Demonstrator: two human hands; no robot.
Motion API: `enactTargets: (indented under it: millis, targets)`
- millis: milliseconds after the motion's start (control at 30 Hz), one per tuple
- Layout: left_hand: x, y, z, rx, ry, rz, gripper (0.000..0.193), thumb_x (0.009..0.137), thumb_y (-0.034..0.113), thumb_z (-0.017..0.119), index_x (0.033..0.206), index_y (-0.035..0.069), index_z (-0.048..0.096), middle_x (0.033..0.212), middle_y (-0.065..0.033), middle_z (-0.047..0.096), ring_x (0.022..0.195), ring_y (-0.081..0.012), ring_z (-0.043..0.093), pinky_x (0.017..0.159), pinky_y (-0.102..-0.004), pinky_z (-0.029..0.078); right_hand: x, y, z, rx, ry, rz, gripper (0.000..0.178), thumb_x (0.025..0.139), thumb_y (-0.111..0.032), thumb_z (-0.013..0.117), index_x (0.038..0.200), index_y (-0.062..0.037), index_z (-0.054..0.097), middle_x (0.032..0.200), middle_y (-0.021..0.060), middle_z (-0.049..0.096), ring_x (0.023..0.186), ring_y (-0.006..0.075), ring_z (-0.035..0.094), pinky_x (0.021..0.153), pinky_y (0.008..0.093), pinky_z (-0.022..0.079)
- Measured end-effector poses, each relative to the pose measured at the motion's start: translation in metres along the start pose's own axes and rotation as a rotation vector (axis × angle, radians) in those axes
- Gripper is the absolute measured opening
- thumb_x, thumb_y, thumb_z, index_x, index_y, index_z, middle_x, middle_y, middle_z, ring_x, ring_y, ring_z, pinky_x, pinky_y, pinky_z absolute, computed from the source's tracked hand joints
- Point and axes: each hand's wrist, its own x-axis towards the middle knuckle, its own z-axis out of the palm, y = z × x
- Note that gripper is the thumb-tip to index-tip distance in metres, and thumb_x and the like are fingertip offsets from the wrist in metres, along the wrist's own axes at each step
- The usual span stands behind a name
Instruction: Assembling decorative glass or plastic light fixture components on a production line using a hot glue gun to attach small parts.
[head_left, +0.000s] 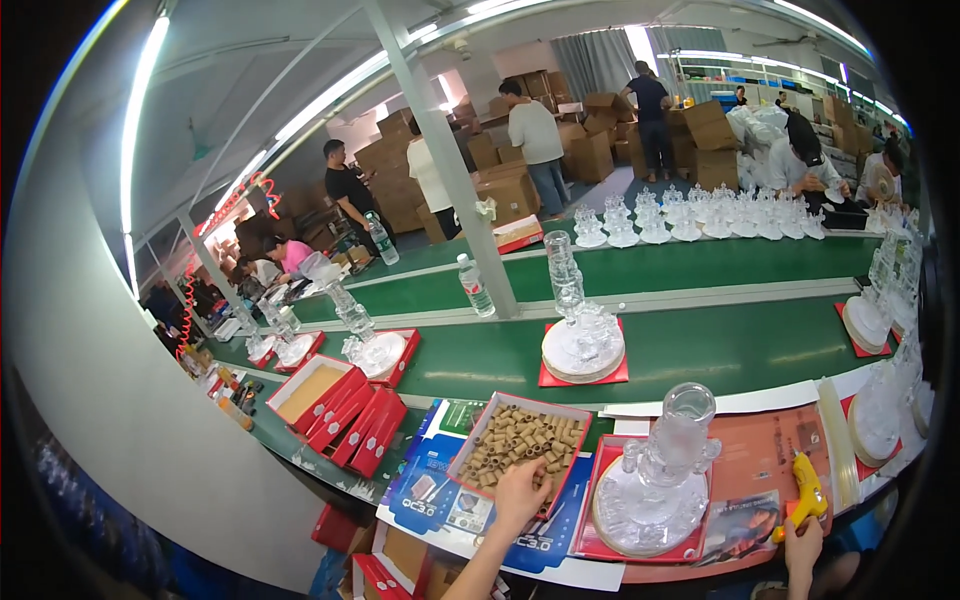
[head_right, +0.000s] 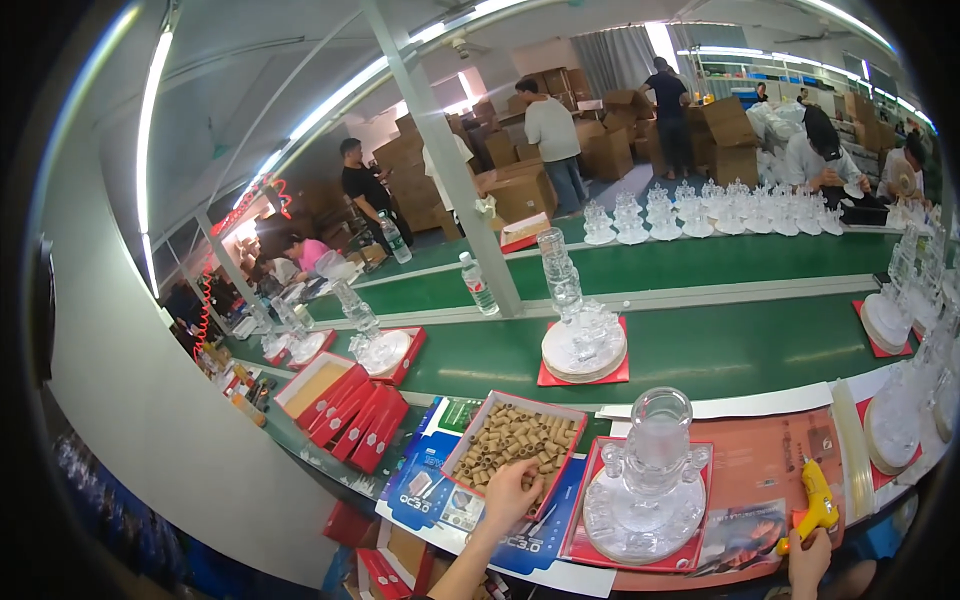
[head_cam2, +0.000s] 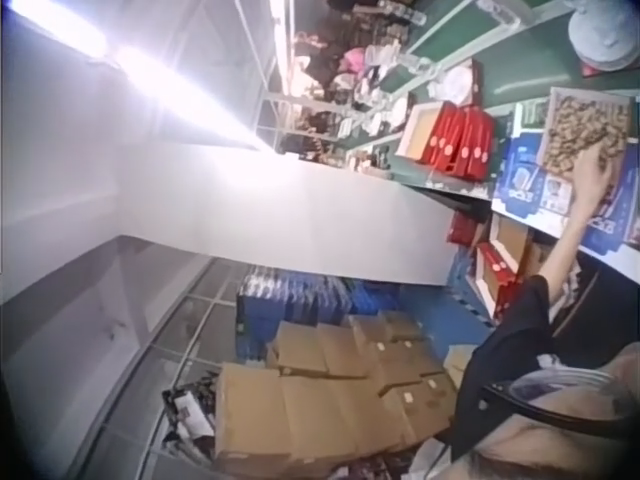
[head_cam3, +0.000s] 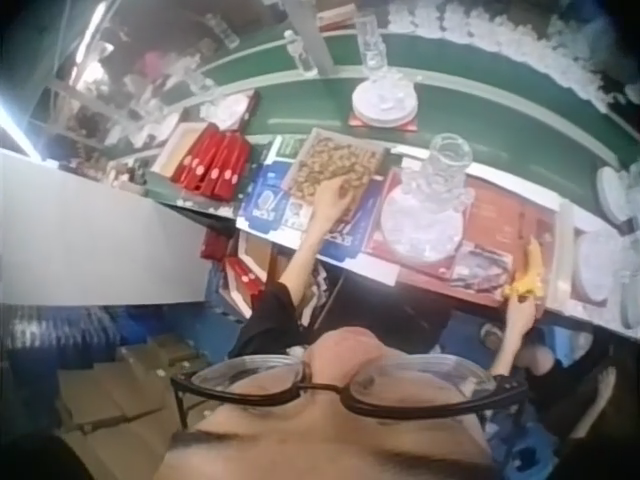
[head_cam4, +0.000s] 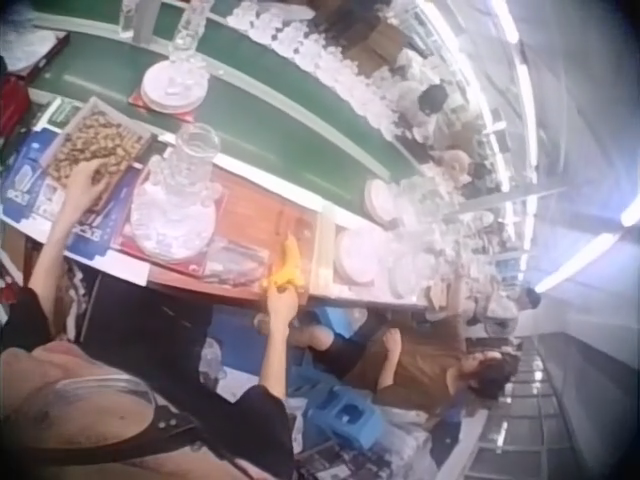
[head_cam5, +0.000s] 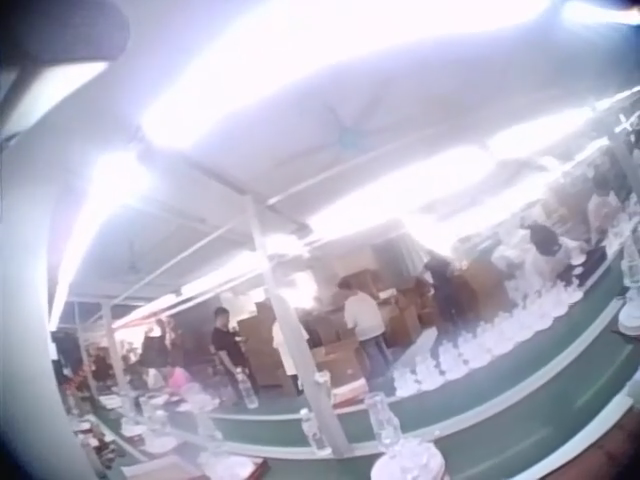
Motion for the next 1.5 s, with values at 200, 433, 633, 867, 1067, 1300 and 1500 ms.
enactTargets:
  millis: [200,433,633,867,1067,1300,1500]
  targets:
    - [0.002,0.001,0.002,-0.010,0.125,0.114,0.021,0.077,0.011,0.067,0.098,0.008,0.067,0.084,-0.0081,0.065,0.077,-0.0257,0.062,0.069,-0.0360,0.050,0.046,0.018,0.012,0.177,0.015,-0.189,0.035,0.067,-0.016,0.074,0.093,0.0036,0.062,0.084,0.0138,0.066,0.076,0.0255,0.066,0.071,0.0358,0.052]
    - [-0.022,0.013,-0.023,-0.237,0.320,0.045,0.015,0.085,0.003,0.062,0.099,0.002,0.068,0.096,-0.0114,0.057,0.084,-0.0208,0.060,0.067,-0.0280,0.049,0.048,0.064,0.037,1.004,-0.101,-0.131,0.017,0.087,-0.017,0.056,0.095,-0.0022,0.060,0.074,0.0022,0.057,0.056,0.0107,0.056,0.046,0.0241,0.045]
    - [-0.080,0.054,-0.050,-0.362,0.229,-0.032,0.026,0.090,-0.001,0.058,0.116,-0.001,0.057,0.111,-0.0098,0.059,0.099,-0.0177,0.061,0.083,-0.0282,0.050,-0.044,0.009,0.023,1.391,-0.070,-0.211,0.052,0.082,-0.030,0.067,0.122,-0.0038,0.045,0.079,0.0066,0.058,0.058,0.0148,0.059,0.051,0.0263,0.052]
    - [-0.081,0.150,-0.053,-0.690,0.085,0.000,0.022,0.081,-0.007,0.065,0.102,-0.001,0.064,0.101,-0.0111,0.061,0.096,-0.0225,0.059,0.082,-0.0305,0.048,-0.087,-0.072,0.010,1.416,-0.586,-0.257,0.067,0.077,-0.018,0.066,0.134,-0.0035,0.035,0.082,0.0119,0.063,0.067,0.0196,0.064,0.061,0.0290,0.057]
    - [-0.071,0.169,-0.049,-0.819,-0.076,0.001,0.024,0.078,-0.009,0.065,0.101,-0.003,0.065,0.103,-0.0135,0.062,0.096,-0.0230,0.061,0.083,-0.0306,0.049,-0.133,-0.100,0.009,1.558,-0.545,-0.298,0.066,0.077,-0.017,0.065,0.135,-0.0003,0.039,0.092,0.0156,0.066,0.082,0.0258,0.067,0.078,0.0386,0.056]
    - [-0.082,0.172,-0.051,-1.049,-0.253,-0.120,0.027,0.075,-0.015,0.061,0.100,-0.006,0.062,0.096,-0.0179,0.065,0.084,-0.0223,0.065,0.076,-0.0310,0.054,-0.154,-0.085,0.004,1.436,-0.983,-0.253,0.050,0.081,-0.014,0.068,0.126,-0.0012,0.050,0.087,0.0119,0.066,0.084,0.0256,0.066,0.082,0.0446,0.053]
    - [-0.088,0.173,-0.040,-1.204,-0.264,-0.307,0.022,0.080,-0.013,0.059,0.102,-0.005,0.058,0.092,-0.0185,0.065,0.078,-0.0205,0.065,0.071,-0.0307,0.055,-0.166,-0.079,0.010,1.537,-0.994,-0.121,0.034,0.079,-0.003,0.058,0.113,0.0001,0.055,0.081,0.0120,0.063,0.076,0.0239,0.064,0.076,0.0431,0.053]
